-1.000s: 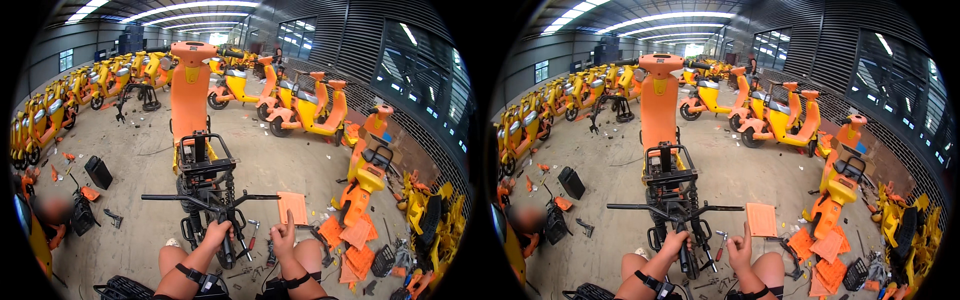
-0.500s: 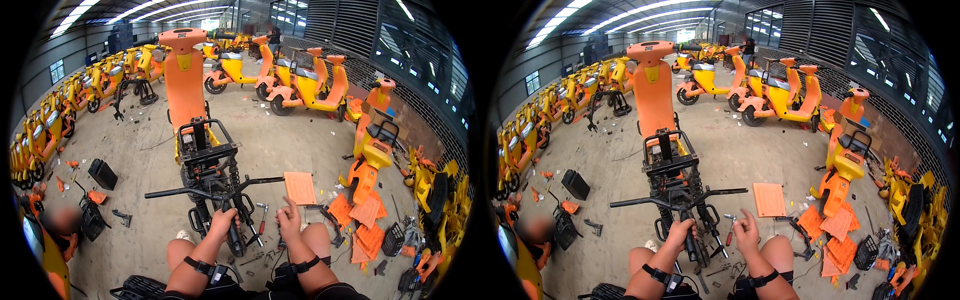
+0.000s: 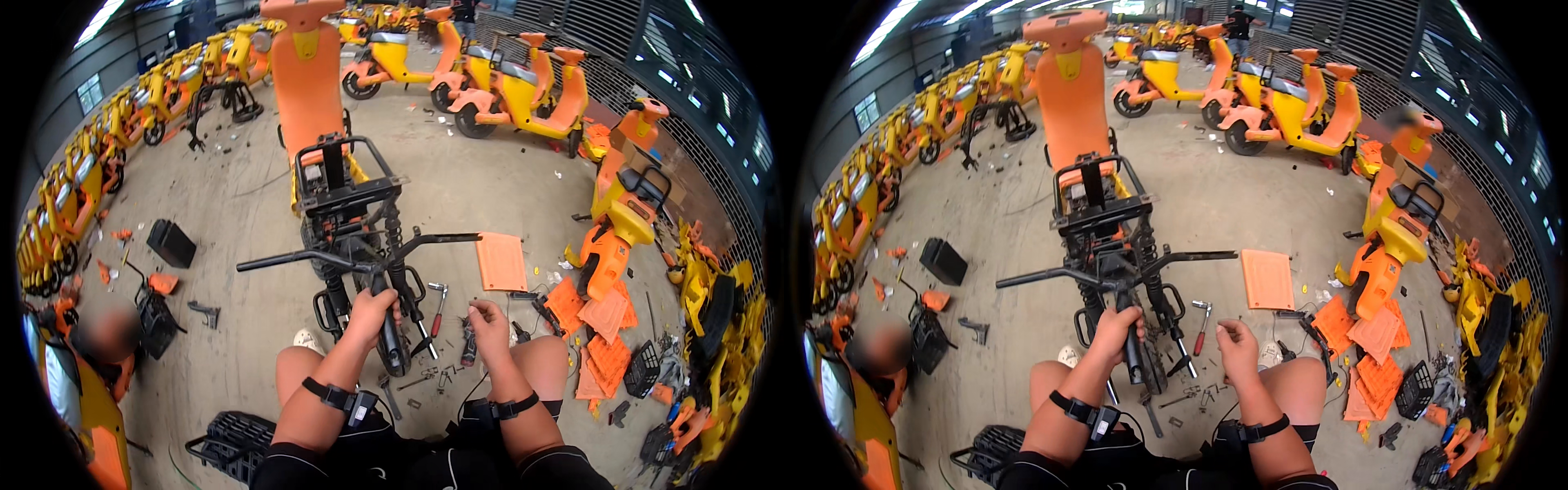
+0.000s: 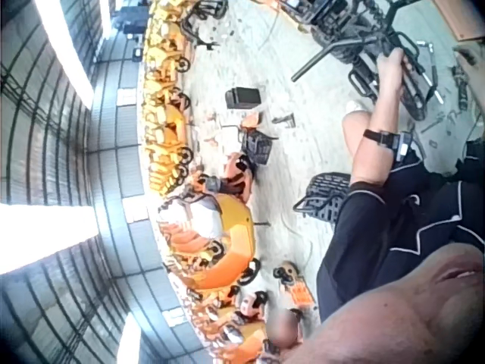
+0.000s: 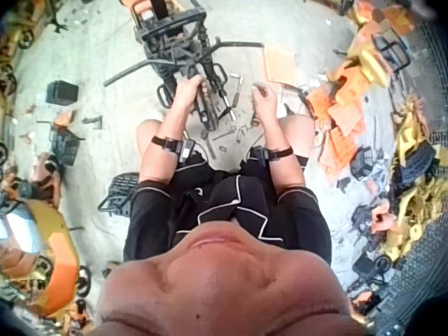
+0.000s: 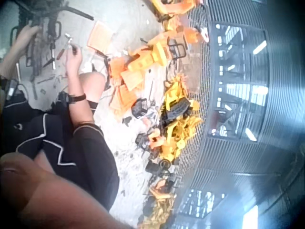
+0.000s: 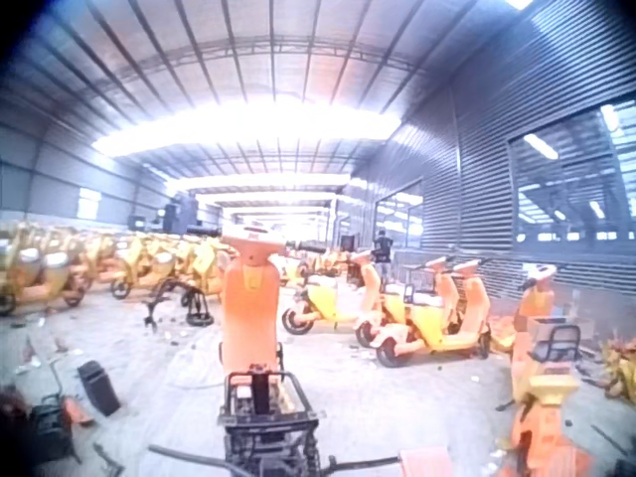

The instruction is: The person assembles the handlebar of an electric scooter. They use a manual wrench to tighten bolts on the handlebar stem and then switch to a cordless impact driver to secure the handlebar clamps. The person works on a single scooter in a workshop filled with other scooters.

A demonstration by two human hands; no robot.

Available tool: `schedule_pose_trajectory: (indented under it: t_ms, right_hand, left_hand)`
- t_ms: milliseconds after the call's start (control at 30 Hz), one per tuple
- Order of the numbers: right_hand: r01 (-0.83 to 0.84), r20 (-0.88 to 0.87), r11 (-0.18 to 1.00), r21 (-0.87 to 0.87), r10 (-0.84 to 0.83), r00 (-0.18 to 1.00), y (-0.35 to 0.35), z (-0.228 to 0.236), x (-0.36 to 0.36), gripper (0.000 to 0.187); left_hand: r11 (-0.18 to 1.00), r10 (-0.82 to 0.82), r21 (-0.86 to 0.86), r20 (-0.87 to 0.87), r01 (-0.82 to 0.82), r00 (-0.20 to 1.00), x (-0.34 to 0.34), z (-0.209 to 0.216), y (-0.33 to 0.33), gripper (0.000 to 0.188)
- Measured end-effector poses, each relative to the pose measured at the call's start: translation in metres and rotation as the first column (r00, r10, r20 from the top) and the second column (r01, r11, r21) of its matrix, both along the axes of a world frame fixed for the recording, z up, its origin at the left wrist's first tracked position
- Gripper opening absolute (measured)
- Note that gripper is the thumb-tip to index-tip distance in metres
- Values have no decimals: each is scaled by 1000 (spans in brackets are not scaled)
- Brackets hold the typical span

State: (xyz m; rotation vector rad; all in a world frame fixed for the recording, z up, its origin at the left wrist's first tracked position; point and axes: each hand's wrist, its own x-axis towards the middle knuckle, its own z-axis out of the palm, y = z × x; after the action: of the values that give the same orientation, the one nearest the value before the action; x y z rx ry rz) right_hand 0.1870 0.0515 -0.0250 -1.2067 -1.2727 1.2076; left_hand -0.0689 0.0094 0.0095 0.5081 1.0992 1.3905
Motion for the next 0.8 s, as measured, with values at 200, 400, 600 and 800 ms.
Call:
schedule_pose_trajectory:
  t_ms: [200, 400, 600, 800]
  right_hand:
    - [-35, 71, 999, 18, 34, 997, 4, -9, 5, 20]
    - [-49, 83, 998, -39, 53, 995, 14, 1, -9, 19]
    - [-109, 131, 994, 5, 107, 986, 19, -16, -16, 19]
    - [-113, 116, 994, 3, 112, 987, 26, -16, -15, 17]
  left_hand:
    - [1000, 18, -7, 1, -18, 1000, -1, 15, 6, 16]
    - [999, 28, 36, 43, -30, 999, -13, 29, 11, 15]
    - [997, 60, 40, -11, -60, 998, -19, 36, 18, 14]
    - [994, 64, 93, -7, -63, 998, -23, 38, 24, 13]
